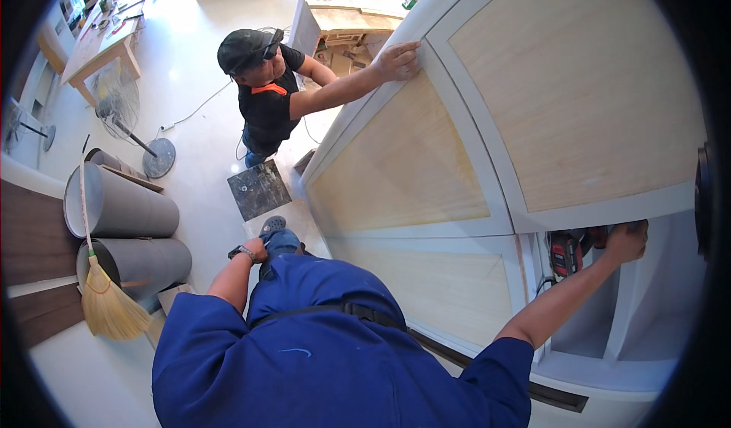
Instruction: The person marks a cabinet door with a pencil, holds a spirit level against the cabinet to mark lines with the pencil, and presses the cabinet panels by hand.
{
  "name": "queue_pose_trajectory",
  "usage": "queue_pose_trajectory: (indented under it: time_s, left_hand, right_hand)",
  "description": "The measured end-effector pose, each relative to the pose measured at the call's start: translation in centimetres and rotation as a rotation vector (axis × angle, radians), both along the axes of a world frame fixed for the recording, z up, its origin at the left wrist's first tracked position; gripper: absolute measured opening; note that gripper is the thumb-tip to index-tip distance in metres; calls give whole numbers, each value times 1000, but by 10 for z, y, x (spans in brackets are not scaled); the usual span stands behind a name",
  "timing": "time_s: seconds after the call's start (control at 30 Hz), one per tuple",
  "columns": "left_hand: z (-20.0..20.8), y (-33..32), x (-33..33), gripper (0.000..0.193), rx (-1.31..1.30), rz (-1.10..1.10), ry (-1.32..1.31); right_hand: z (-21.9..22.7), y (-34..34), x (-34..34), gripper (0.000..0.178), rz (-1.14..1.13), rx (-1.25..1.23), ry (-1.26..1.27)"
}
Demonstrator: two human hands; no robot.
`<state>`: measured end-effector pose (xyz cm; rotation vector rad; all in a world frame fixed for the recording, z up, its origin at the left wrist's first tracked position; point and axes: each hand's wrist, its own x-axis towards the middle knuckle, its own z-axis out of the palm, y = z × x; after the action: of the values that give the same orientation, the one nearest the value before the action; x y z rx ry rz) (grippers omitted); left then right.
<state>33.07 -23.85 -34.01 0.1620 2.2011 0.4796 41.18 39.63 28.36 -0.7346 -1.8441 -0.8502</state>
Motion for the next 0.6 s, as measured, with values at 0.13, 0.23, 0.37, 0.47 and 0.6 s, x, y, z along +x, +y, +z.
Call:
queue_pose_trajectory:
  time_s: [0.13, 0.23, 0.37, 0.47, 0.6]
  left_hand:
    - [-8, 9, -1, 32, 79, 225, -89]
    - [-52, 25, -8, 30, 227, 402, 133]
    - [9, 76, -22, 10, 918, 1212, -438]
    - [20, 110, -22, 8, 1054, 1333, -576]
    - [-10, 136, 4, 9, 990, 1086, -667]
  right_hand:
    - [6, 8, 10, 54, 18, 104, -51]
    - [13, 0, -5, 52, 77, 141, -20]
    - [-1, -19, -7, 57, 85, 68, 7]
    - [-4, -32, -13, 63, 149, 41, 54]
    - [-5, -45, -25, 67, 207, -38, 75]
